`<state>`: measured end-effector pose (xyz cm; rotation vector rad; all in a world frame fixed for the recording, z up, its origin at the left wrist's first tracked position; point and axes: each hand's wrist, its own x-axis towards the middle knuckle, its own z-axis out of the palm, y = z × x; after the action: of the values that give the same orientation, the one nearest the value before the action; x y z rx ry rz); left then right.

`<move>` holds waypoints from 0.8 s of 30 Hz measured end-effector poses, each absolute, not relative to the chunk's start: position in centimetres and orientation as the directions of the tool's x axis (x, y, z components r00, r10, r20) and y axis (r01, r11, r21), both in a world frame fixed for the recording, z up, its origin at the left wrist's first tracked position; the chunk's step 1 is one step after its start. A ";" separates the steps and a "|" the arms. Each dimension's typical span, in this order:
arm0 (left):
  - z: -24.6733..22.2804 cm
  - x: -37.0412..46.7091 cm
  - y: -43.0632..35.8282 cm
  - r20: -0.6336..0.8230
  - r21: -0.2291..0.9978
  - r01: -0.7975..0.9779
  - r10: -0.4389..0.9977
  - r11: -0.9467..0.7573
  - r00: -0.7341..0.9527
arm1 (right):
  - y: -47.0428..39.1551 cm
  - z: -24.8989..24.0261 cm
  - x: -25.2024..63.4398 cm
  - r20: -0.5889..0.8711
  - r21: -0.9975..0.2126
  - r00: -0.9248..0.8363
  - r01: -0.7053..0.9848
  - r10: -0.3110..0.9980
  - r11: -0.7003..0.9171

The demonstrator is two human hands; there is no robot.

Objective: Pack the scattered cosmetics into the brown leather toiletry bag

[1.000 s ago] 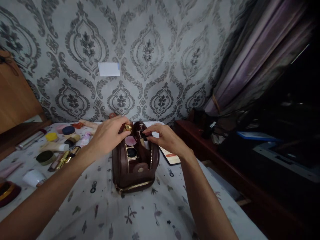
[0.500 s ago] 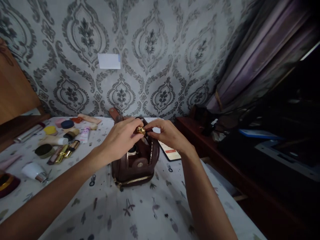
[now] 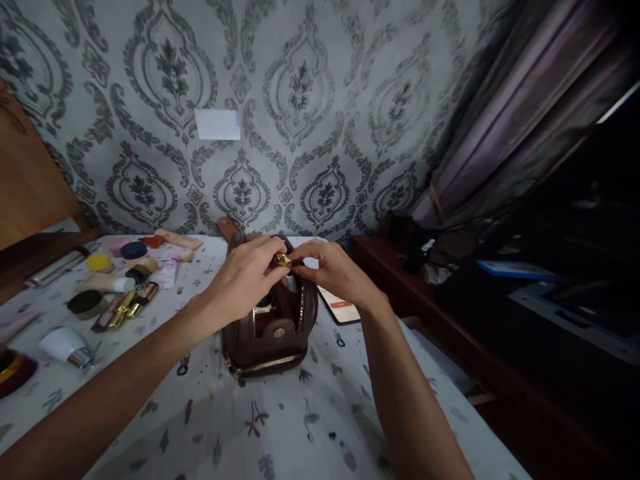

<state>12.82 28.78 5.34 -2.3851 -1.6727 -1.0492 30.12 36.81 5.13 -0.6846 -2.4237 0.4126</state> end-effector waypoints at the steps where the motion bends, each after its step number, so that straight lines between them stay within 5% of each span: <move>1: 5.3 12.8 28.8 0.544 0.331 0.848 0.818 -0.414 0.187 | 36.8 5.1 30.1 0.447 -0.431 -0.702 0.375 0.555 0.821; 24: 4.7 14.2 28.7 0.392 0.103 0.930 0.874 -0.353 0.288 | 37.4 4.5 30.2 0.446 -0.442 -0.700 0.369 0.558 0.817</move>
<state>14.21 28.69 4.67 -2.4011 -1.6953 -0.5835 30.17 37.41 4.53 -0.6807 -2.4196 0.4309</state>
